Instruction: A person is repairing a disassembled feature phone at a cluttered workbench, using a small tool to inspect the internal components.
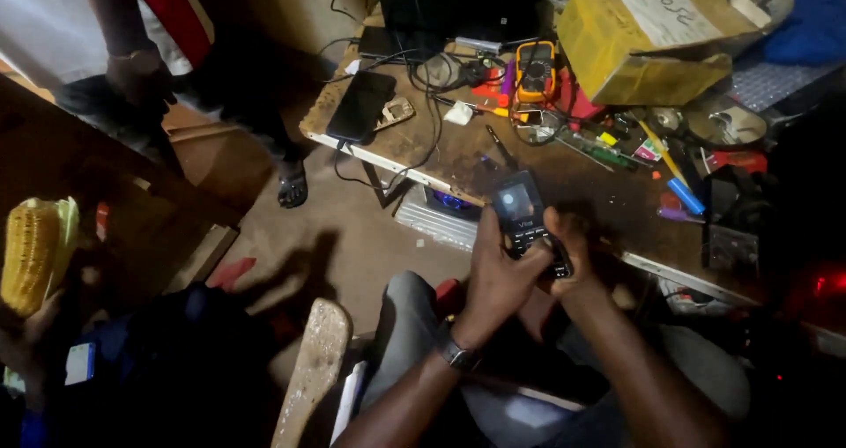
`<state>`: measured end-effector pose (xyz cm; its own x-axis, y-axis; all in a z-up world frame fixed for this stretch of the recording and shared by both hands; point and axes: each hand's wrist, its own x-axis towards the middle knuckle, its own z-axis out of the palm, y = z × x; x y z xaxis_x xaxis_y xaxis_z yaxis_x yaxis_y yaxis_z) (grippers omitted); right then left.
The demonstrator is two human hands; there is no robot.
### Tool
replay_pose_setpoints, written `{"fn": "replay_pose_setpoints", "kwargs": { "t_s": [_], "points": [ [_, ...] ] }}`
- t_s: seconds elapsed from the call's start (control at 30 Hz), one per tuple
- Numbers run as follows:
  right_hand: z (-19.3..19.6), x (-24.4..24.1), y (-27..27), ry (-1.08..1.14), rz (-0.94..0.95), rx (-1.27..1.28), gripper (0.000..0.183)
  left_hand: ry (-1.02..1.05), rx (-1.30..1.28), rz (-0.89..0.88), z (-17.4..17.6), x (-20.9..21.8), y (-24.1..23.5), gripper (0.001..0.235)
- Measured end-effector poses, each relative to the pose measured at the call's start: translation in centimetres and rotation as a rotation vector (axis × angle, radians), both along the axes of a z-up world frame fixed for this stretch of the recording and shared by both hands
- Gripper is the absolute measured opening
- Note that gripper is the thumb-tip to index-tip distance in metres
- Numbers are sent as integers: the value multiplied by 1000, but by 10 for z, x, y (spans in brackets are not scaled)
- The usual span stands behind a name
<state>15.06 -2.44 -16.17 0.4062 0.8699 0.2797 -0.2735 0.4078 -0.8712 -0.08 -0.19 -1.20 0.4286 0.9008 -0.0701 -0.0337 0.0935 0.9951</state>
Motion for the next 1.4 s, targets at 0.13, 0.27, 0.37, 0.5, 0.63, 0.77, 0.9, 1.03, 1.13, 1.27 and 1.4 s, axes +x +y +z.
{"fn": "replay_pose_setpoints", "kwargs": {
  "t_s": [0.13,0.27,0.37,0.5,0.63,0.77,0.9,1.03,1.13,1.27,1.4],
  "points": [
    [85,-38,1,271,132,-44,30,10,-10,8,14,-2,0,43],
    [147,-58,5,448,220,-73,48,14,-31,12,-5,-3,4,44],
    [140,-49,6,517,373,-126,54,47,-26,-9,-1,-4,5,47],
    [137,-47,6,567,417,-110,52,52,-61,-5,-1,-2,5,46],
    [120,-35,10,546,500,-103,56,73,-89,8,-6,-2,3,41],
    [101,-33,3,545,444,-125,51,10,-110,18,-22,-4,0,39],
    [93,-33,1,531,350,-163,41,10,-74,31,-32,-5,0,39],
    [124,-50,1,591,293,-176,38,-92,-29,64,-55,0,0,42],
    [107,-49,0,602,273,-205,43,-111,-47,44,-30,-6,-2,44],
    [150,-64,-3,509,158,-167,28,-99,-45,44,-30,-6,-2,52],
    [104,-41,-4,634,373,-322,48,-59,-56,19,-24,-11,-7,49]
  ]
}}
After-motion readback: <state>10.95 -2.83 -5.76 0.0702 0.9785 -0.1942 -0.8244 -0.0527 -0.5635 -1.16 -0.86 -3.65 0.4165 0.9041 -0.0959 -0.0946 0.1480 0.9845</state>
